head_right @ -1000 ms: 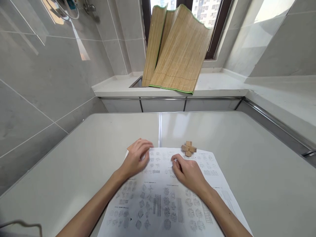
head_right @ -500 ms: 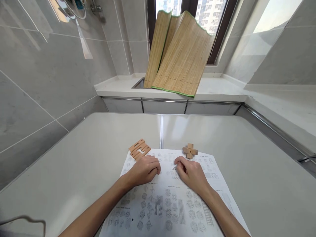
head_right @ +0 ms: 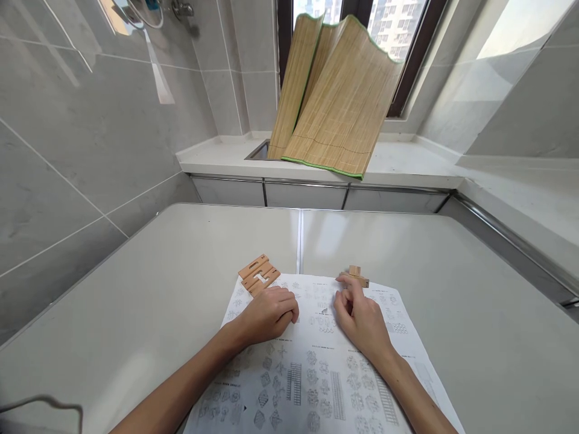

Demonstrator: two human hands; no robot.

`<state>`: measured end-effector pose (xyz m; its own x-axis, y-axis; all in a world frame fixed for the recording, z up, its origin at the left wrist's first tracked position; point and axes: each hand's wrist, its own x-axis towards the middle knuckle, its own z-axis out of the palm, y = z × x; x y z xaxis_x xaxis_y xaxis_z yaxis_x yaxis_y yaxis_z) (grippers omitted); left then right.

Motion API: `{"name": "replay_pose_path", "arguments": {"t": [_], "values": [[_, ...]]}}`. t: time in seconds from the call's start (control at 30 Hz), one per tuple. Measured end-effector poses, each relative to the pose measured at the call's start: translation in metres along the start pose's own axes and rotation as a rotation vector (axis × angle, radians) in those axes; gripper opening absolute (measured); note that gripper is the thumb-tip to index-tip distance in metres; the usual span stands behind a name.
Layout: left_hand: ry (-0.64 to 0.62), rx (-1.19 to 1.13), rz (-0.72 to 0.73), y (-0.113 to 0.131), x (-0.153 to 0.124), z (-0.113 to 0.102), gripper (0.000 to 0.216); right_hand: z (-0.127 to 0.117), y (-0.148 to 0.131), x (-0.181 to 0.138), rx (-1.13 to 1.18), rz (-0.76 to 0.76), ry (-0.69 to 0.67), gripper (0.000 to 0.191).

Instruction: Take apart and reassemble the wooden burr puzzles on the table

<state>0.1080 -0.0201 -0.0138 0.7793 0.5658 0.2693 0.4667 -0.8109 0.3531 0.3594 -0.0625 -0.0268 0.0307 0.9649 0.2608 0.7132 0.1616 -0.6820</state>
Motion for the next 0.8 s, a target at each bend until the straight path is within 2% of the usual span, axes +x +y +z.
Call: {"name": "replay_pose_path", "arguments": {"t": [0.23,0.43,0.8], "values": [[-0.001,0.001,-0.003,0.0,-0.001,0.0,0.026,-0.001,-0.005,0.001,0.123,0.071,-0.018,0.041],[0.012,-0.004,0.001,0.001,0.0,-0.001,0.026,-0.003,-0.007,0.002,0.288,0.126,-0.006,0.043],[0.006,0.014,0.005,0.002,0.002,-0.002,0.026,0.005,0.006,0.007,0.653,0.281,-0.098,0.069]]}}
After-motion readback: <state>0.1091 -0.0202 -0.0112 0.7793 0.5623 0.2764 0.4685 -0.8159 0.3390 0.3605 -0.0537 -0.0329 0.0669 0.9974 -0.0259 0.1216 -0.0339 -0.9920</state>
